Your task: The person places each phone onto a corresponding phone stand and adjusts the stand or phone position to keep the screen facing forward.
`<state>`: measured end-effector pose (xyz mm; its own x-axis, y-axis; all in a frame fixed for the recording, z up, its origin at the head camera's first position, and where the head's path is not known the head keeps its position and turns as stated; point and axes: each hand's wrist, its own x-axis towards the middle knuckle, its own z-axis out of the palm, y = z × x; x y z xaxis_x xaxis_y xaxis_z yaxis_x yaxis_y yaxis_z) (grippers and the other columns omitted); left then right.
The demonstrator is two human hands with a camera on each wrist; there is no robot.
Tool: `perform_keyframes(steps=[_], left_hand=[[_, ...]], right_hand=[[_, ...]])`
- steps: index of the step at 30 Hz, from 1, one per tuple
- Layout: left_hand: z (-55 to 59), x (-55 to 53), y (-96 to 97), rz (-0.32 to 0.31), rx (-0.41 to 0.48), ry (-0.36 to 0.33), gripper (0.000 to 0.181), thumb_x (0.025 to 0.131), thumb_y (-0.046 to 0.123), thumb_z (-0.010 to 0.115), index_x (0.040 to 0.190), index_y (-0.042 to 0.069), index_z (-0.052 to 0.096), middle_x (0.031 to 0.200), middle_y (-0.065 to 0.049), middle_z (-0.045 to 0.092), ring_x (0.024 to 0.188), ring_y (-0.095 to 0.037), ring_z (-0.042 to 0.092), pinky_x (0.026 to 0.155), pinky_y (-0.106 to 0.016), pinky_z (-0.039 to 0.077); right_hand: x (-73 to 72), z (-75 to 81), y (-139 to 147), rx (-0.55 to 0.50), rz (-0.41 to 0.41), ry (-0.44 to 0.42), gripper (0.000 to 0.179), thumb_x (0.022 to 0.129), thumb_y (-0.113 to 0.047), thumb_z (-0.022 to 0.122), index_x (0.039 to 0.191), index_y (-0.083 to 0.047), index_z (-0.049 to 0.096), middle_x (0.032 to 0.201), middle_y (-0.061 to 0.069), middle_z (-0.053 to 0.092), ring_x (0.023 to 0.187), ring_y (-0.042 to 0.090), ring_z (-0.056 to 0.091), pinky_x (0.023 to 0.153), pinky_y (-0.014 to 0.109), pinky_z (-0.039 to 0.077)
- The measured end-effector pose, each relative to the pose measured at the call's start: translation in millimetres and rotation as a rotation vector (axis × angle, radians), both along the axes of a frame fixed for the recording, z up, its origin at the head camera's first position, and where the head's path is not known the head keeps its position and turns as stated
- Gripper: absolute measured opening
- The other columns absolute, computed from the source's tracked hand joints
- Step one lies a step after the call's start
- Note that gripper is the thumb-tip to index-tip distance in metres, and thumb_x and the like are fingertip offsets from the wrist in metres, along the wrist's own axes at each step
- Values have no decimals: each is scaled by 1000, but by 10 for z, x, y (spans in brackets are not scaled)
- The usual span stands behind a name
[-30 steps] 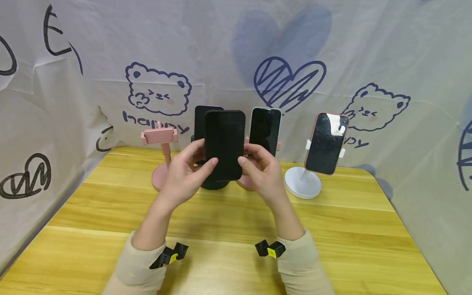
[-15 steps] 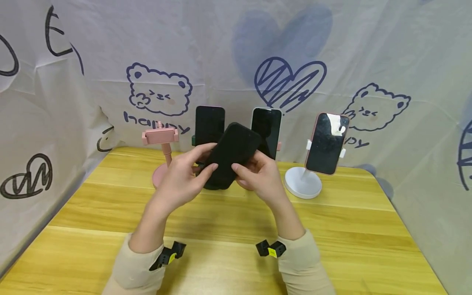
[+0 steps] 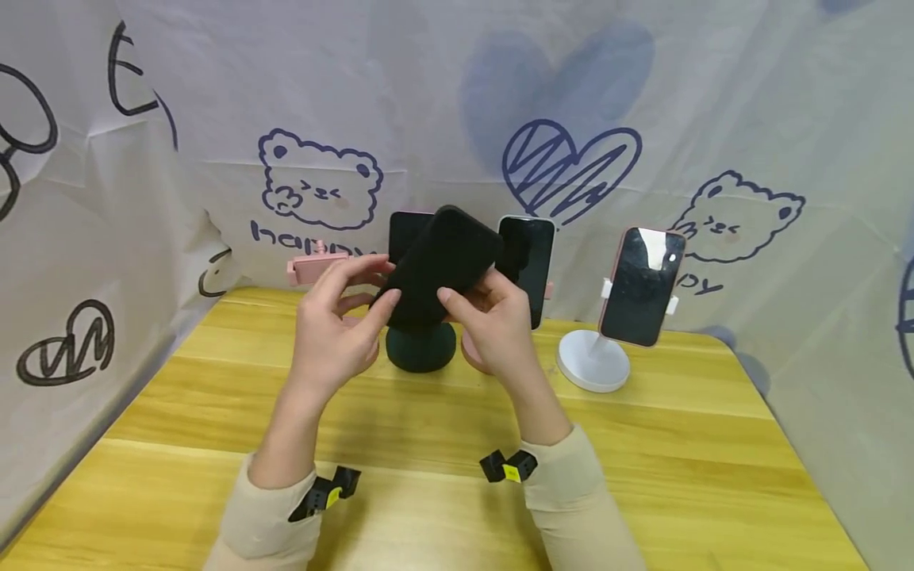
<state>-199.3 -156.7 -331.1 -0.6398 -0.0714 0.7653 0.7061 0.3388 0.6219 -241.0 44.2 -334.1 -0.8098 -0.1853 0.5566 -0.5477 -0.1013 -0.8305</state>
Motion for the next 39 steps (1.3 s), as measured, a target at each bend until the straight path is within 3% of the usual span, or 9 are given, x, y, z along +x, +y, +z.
perform_keyframes(steps=[4, 9, 12, 16, 20, 23, 29, 39], left_hand=[[7, -25, -120, 73, 105, 81, 32, 95, -4, 71, 127, -5, 67, 120, -16, 68, 107, -19, 67, 94, -22, 57], [-2, -55, -325, 303, 156, 150, 24, 98, 1, 69, 121, -5, 71, 117, -16, 66, 103, -12, 65, 90, -19, 57], [-31, -78, -444, 426, 157, 119, 23, 98, 3, 68, 119, -4, 72, 117, -16, 66, 102, -9, 62, 86, -15, 55], [-84, -102, -554, 515, 136, -28, 25, 99, 6, 66, 122, -4, 70, 120, -18, 63, 103, -9, 60, 87, -16, 54], [-105, -123, -590, 510, 117, -230, 33, 101, 12, 65, 131, -3, 64, 128, -17, 55, 114, -18, 61, 97, -28, 57], [-104, -140, -592, 489, 111, -326, 36, 102, 14, 63, 135, -2, 60, 133, -17, 51, 121, -24, 61, 102, -36, 56], [-109, -164, -601, 485, 118, -340, 34, 102, 10, 63, 134, -3, 61, 131, -19, 51, 124, -26, 62, 103, -38, 56], [-121, -184, -610, 495, 118, -350, 32, 102, 7, 64, 131, -6, 63, 128, -19, 61, 124, -25, 64, 101, -33, 56]], right_hand=[[-42, 128, -140, -95, 48, -26, 26, 95, 4, 72, 119, 8, 65, 110, 20, 68, 89, 20, 71, 78, 35, 65], [-126, 280, -305, -68, 53, 2, 30, 98, -1, 71, 126, 3, 62, 114, 16, 69, 96, 23, 73, 81, 37, 64], [-197, 351, -405, -25, 47, 21, 34, 99, -3, 71, 130, 1, 60, 116, 17, 69, 98, 26, 73, 82, 37, 64], [-291, 425, -547, 12, 59, 16, 34, 100, -5, 70, 131, 1, 59, 117, 18, 70, 99, 27, 74, 82, 37, 64], [-373, 496, -681, 57, 71, 15, 35, 99, -7, 71, 132, 1, 60, 116, 17, 71, 96, 24, 73, 80, 34, 64], [-427, 546, -781, 84, 80, 13, 35, 98, -7, 72, 131, 0, 61, 116, 17, 72, 94, 23, 73, 78, 36, 64], [-529, 603, -966, 195, 76, -18, 38, 101, -10, 69, 136, -3, 58, 119, 15, 72, 96, 22, 73, 80, 38, 63], [-576, 658, -1118, 336, 56, -65, 38, 104, -9, 64, 139, -3, 51, 127, 13, 69, 107, 19, 70, 82, 24, 59]])
